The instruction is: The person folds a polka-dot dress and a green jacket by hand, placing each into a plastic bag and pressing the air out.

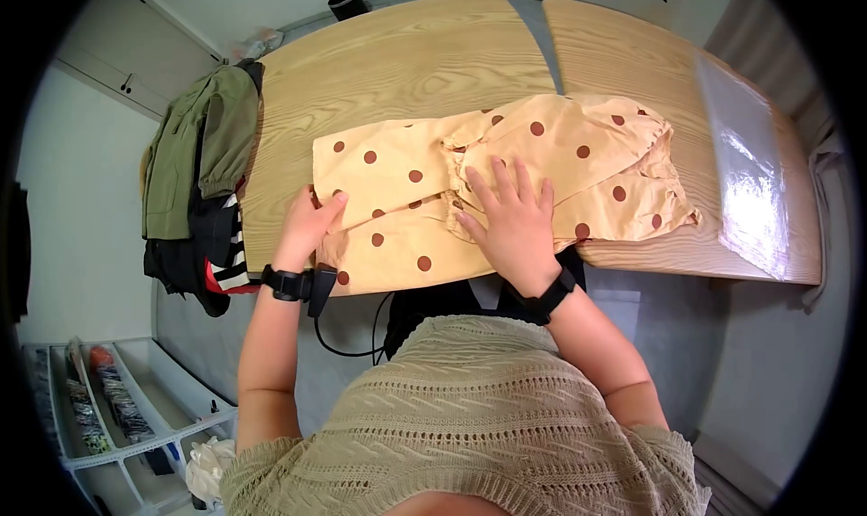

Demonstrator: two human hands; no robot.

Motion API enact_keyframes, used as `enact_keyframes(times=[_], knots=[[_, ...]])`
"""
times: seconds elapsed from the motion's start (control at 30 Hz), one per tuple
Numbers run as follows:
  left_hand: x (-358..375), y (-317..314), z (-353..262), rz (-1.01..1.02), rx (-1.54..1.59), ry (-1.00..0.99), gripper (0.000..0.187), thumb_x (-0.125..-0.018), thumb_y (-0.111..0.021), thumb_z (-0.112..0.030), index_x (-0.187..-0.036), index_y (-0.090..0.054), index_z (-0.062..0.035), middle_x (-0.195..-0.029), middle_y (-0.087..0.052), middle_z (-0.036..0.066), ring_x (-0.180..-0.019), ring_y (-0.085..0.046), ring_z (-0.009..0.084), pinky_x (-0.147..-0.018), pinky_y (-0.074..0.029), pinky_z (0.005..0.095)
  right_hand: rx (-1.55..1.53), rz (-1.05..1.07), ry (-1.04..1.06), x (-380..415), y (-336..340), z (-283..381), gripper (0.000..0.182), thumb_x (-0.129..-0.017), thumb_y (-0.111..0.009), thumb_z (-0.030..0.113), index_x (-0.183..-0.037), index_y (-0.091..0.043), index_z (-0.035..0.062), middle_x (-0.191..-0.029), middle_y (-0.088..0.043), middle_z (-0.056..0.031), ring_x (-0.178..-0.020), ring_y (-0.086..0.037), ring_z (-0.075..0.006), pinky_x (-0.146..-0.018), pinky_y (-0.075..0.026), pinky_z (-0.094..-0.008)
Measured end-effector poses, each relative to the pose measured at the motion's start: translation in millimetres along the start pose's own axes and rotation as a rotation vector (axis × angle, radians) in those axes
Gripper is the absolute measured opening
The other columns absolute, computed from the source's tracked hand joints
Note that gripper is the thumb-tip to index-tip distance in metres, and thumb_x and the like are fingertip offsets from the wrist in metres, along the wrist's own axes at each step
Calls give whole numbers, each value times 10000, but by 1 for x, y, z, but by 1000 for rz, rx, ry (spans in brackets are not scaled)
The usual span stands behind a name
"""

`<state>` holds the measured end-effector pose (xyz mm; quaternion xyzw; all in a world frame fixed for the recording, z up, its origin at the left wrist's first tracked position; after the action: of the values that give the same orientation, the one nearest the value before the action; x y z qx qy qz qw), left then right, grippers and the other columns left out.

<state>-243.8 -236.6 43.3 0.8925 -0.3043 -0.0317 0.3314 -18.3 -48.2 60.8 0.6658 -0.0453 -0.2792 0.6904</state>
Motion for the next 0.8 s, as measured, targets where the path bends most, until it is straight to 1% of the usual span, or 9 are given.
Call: enact_keyframes(times=[0.1,0.17,0.27,0.33,0.4,0.47,0.53,0.67,0.8], knots=[[-5,3,-4,-78,-171,3,417,-869,-624,-235,-1139,-553,75,-1011,-655,201,-920,-647,302,-786,-509,361,-6,11,11,1,-3,-6,557,-889,-527,489,-1372,-443,227,-1413,-402,-119,-1336,-323,-335,-1038,-258,-604],[-6,-14,10,259,784,179,361,-875,-608,-157,-1146,-540,71,-1056,-649,167,-935,-648,264,-778,-533,364,-3,21,17,2,-1,-9,556,-888,-531,485,-1372,-443,226,-1417,-397,-117,-1339,-318,-333,-1039,-255,-600],[3,-8,11,340,969,318,303,-884,-584,-123,-1124,-555,60,-1069,-644,134,-941,-643,235,-758,-549,360,-37,66,48,4,0,-11,556,-887,-538,474,-1372,-440,222,-1420,-392,-115,-1342,-312,-330,-1039,-255,-588],[-6,-8,47,291,887,336,277,-896,-571,-133,-1112,-562,40,-1055,-649,125,-935,-643,219,-785,-533,339,-52,57,78,7,2,-11,551,-889,-538,464,-1372,-439,218,-1419,-391,-116,-1340,-312,-329,-1040,-254,-577],[-15,14,53,50,236,195,250,-910,-554,-143,-1098,-565,21,-1015,-662,115,-932,-641,208,-812,-514,327,-46,45,82,6,2,-11,550,-890,-537,461,-1374,-436,219,-1417,-393,-117,-1337,-316,-330,-1042,-251,-574],[-12,28,29,-87,46,71,292,-914,-544,-159,-1142,-535,22,-1097,-626,161,-1045,-598,251,-913,-459,350,-42,33,85,7,2,-10,549,-892,-536,458,-1375,-434,220,-1416,-394,-117,-1334,-320,-330,-1044,-248,-571],[5,23,-47,-125,-143,-464,376,-944,-529,-203,-1268,-493,-15,-1257,-516,175,-1193,-503,254,-949,-438,323,-37,48,76,7,0,-10,547,-892,-535,455,-1377,-431,223,-1416,-393,-117,-1332,-322,-332,-1049,-242,-566],[10,-47,-110,302,-333,-768,575,-915,-544,-298,-1363,-355,9,-1439,-324,253,-1361,-278,393,-1099,-265,445,-13,58,83,7,1,-8,554,-888,-541,456,-1378,-429,223,-1418,-391,-114,-1332,-323,-329,-1049,-243,-566],[-8,-93,-108,465,-634,-628,744,-898,-531,-412,-1448,-216,-23,-1516,-159,244,-1416,-134,388,-1114,-192,525,-42,64,62,5,2,-8,562,-868,-572,450,-1366,-447,222,-1417,-391,-108,-1329,-328,-323,-1044,-250,-568]])
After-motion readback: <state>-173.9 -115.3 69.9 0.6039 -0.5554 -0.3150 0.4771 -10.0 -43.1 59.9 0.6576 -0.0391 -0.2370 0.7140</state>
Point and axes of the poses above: each hand's wrist, its own x-axis away from the middle knuckle, its own y-axis out of the back of the hand, z = x × y, the point moved 6 cm from there along -x, towards the middle knuckle
